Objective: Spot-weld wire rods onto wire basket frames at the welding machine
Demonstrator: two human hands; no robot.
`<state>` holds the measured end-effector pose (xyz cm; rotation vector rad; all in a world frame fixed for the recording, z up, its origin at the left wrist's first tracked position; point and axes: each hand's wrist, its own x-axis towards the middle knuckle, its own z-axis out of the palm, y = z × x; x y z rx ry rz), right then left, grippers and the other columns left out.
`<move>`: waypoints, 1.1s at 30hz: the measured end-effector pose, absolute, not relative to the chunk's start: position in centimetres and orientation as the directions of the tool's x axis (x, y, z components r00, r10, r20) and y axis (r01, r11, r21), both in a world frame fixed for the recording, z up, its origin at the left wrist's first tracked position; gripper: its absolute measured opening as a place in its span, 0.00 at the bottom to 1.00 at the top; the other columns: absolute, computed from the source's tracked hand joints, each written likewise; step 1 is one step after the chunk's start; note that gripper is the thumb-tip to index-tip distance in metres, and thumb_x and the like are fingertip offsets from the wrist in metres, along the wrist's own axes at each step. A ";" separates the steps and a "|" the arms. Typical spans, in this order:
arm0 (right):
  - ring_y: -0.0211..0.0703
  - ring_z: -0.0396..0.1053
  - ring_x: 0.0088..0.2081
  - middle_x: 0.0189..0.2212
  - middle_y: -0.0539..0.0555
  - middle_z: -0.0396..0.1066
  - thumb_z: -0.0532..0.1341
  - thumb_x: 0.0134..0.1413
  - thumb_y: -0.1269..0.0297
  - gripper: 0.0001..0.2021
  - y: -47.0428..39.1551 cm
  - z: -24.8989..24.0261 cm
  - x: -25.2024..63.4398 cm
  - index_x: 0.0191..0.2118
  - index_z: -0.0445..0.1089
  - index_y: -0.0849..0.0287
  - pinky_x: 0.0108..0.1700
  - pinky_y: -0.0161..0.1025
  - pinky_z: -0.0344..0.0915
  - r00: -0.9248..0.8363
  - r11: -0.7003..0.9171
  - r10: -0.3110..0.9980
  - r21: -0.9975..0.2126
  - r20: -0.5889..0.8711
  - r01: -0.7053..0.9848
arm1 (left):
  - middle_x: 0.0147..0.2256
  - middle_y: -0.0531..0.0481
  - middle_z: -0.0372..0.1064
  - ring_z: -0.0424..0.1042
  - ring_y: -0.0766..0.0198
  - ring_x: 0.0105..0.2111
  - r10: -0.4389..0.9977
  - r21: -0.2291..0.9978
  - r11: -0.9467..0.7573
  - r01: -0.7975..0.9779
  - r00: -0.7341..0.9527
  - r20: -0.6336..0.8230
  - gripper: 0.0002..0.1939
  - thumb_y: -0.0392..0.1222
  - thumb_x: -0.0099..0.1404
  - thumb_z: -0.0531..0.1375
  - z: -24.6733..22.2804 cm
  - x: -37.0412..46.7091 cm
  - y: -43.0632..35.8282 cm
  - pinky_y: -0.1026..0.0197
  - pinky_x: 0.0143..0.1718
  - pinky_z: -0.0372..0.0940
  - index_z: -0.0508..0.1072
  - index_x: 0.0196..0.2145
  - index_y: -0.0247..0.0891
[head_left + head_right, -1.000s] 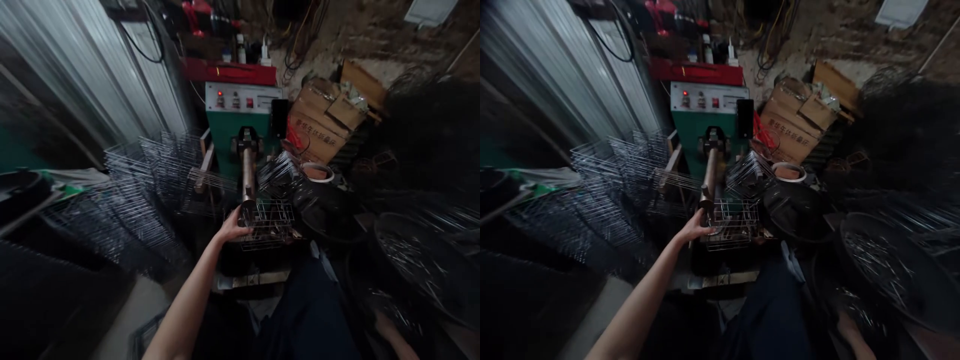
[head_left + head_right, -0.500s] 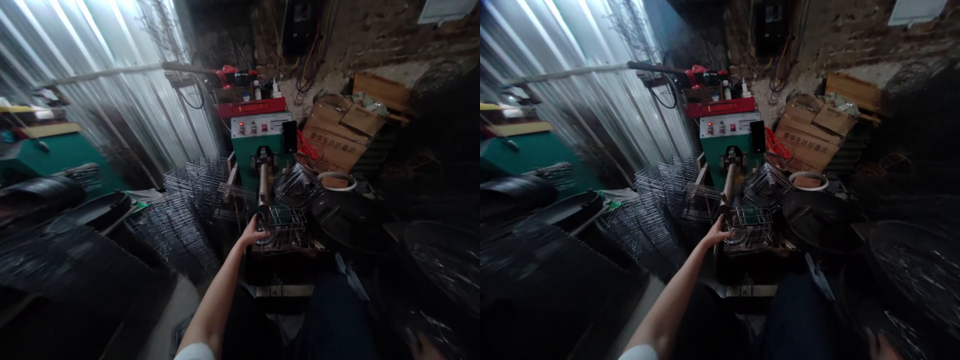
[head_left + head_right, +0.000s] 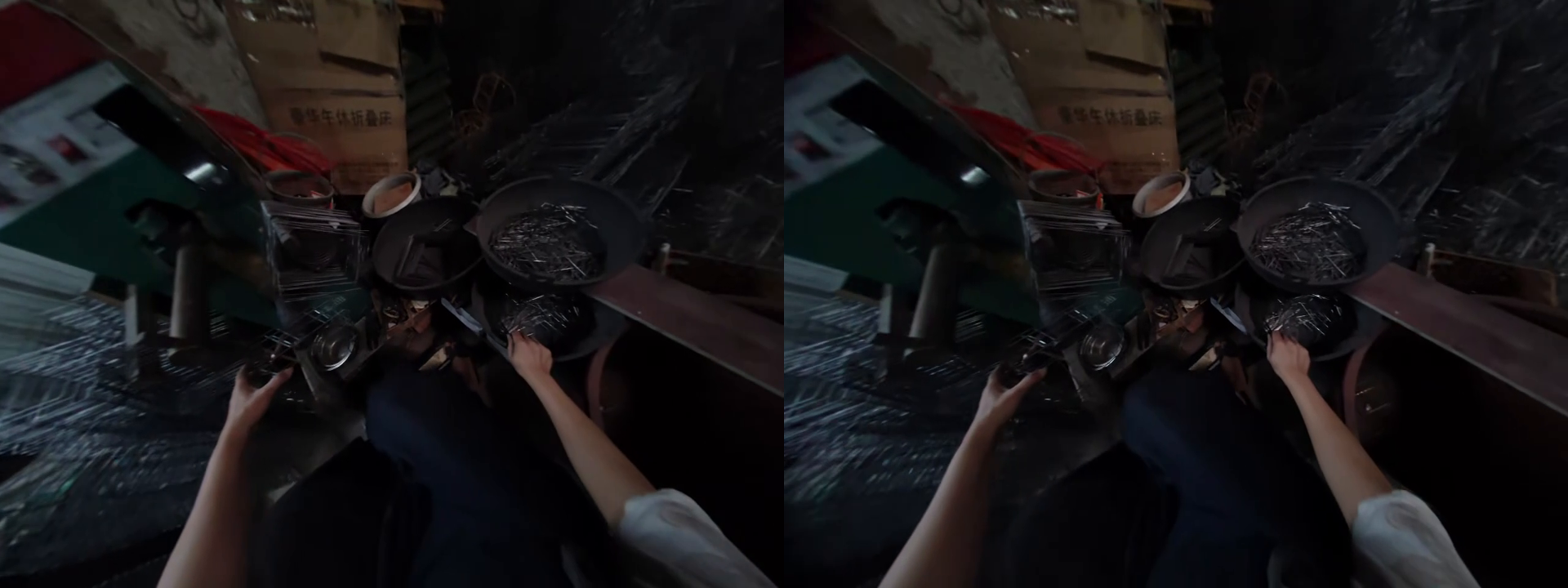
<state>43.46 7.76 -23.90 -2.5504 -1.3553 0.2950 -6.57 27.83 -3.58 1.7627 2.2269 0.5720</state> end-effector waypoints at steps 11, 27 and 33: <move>0.50 0.73 0.46 0.44 0.60 0.75 0.47 0.71 0.57 0.18 8.1 -22.4 43.3 0.52 0.70 0.57 0.45 0.41 0.68 0.569 -0.587 0.809 -0.253 -0.149 0.769 | 0.44 0.41 0.76 0.74 0.50 0.44 0.949 0.632 0.266 0.728 -0.312 -0.040 0.39 0.53 0.40 0.73 -2.0 -4.3 26.6 0.47 0.51 0.68 0.74 0.48 0.31; 0.50 0.70 0.51 0.47 0.60 0.74 0.43 0.73 0.55 0.21 8.1 -22.9 43.5 0.54 0.68 0.57 0.49 0.42 0.67 0.541 -0.576 0.817 -0.268 -0.198 0.772 | 0.41 0.47 0.76 0.74 0.52 0.43 0.925 0.628 0.312 0.712 -0.379 -0.030 0.34 0.48 0.38 0.73 -0.7 -2.4 25.8 0.47 0.54 0.67 0.76 0.44 0.32; 0.51 0.70 0.51 0.49 0.61 0.73 0.42 0.73 0.55 0.22 8.1 -22.8 43.4 0.56 0.68 0.57 0.49 0.42 0.67 0.538 -0.579 0.815 -0.280 -0.213 0.766 | 0.37 0.48 0.76 0.74 0.53 0.40 0.946 0.606 0.279 0.745 -0.323 -0.038 0.33 0.51 0.41 0.72 -1.2 -3.2 26.3 0.48 0.48 0.69 0.76 0.44 0.33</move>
